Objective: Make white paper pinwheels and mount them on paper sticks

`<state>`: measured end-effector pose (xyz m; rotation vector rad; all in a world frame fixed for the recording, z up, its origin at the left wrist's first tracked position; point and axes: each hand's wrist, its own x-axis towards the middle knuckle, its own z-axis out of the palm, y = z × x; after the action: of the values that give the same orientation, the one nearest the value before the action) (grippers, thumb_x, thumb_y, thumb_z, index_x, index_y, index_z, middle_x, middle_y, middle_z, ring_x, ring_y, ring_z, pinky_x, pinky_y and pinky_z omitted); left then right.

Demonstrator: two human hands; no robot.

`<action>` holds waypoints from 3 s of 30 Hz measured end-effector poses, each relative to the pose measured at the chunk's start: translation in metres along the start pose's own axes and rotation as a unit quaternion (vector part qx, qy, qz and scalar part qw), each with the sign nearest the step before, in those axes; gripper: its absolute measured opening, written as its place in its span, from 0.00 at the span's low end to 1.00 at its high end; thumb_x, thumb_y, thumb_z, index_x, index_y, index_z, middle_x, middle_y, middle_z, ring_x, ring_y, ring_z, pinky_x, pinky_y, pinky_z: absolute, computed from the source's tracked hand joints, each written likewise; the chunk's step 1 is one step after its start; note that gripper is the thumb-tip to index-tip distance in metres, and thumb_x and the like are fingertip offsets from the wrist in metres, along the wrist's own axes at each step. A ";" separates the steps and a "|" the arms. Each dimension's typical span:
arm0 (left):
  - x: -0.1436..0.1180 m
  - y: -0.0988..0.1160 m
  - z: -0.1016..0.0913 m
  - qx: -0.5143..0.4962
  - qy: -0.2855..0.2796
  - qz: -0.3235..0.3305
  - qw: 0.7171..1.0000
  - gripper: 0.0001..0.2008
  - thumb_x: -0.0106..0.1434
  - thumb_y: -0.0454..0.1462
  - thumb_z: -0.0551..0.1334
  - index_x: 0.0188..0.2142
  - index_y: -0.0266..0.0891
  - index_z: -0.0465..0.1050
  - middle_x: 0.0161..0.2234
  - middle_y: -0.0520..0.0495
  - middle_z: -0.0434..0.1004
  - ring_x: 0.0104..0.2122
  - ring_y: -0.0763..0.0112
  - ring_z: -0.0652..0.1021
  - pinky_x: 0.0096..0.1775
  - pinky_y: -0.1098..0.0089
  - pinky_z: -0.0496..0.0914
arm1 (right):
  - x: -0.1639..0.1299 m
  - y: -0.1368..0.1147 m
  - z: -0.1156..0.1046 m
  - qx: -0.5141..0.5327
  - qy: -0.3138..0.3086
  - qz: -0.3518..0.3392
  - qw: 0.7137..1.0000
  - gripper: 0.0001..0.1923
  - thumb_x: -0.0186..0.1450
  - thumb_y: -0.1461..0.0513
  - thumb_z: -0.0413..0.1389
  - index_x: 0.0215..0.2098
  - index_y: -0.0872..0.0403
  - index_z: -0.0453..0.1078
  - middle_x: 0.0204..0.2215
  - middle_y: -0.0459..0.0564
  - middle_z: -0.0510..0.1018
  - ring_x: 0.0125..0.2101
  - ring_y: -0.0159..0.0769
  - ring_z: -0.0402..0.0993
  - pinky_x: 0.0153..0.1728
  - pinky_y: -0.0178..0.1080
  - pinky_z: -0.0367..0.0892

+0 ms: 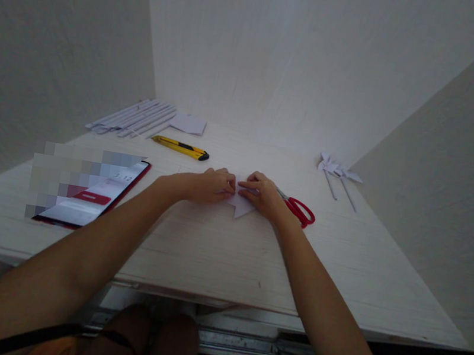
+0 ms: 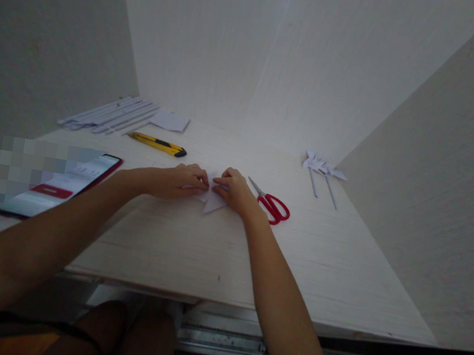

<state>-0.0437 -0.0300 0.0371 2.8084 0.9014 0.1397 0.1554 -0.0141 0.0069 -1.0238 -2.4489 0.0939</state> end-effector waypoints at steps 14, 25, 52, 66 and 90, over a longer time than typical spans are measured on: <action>0.003 -0.017 0.004 -0.057 0.074 0.057 0.994 0.12 0.59 0.29 0.52 0.37 0.34 0.73 0.40 0.43 0.74 0.38 0.73 0.73 0.43 0.72 0.65 | 0.000 -0.001 -0.001 0.009 -0.001 0.010 1.000 0.11 0.59 0.62 0.54 0.38 0.54 0.73 0.31 0.51 0.69 0.32 0.32 0.64 0.35 0.37 0.62; 0.003 -0.025 0.009 -0.095 0.094 0.074 0.988 0.11 0.59 0.32 0.53 0.36 0.36 0.74 0.40 0.44 0.75 0.37 0.74 0.74 0.42 0.73 0.66 | 0.000 -0.001 -0.001 0.010 -0.009 0.005 1.000 0.11 0.60 0.61 0.53 0.38 0.53 0.73 0.32 0.51 0.70 0.32 0.32 0.64 0.36 0.37 0.61; 0.004 -0.013 0.005 -0.028 0.084 0.065 0.994 0.12 0.60 0.30 0.52 0.35 0.34 0.73 0.37 0.43 0.74 0.38 0.72 0.72 0.42 0.71 0.64 | 0.003 -0.007 -0.004 0.011 -0.038 0.009 0.999 0.11 0.57 0.63 0.56 0.38 0.57 0.73 0.32 0.53 0.70 0.33 0.33 0.65 0.37 0.36 0.61; 0.007 -0.015 0.009 0.013 0.051 0.091 0.995 0.13 0.59 0.30 0.52 0.38 0.35 0.73 0.39 0.43 0.71 0.37 0.73 0.71 0.42 0.72 0.63 | 0.001 -0.005 -0.024 0.045 -0.026 0.056 0.997 0.14 0.59 0.63 0.53 0.43 0.55 0.71 0.33 0.52 0.72 0.31 0.30 0.66 0.35 0.34 0.62; 0.007 -0.005 0.006 0.018 0.036 0.064 0.997 0.12 0.58 0.30 0.52 0.34 0.33 0.74 0.36 0.42 0.70 0.36 0.71 0.70 0.41 0.71 0.63 | -0.019 -0.023 -0.069 0.271 -0.112 0.217 0.931 0.14 0.55 0.67 0.53 0.35 0.51 0.52 0.19 0.42 0.74 0.19 0.30 0.70 0.21 0.31 0.64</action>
<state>-0.0395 -0.0227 0.0310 2.9117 0.7463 0.2457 0.1835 -0.0524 0.0657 -1.3124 -2.1318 1.0203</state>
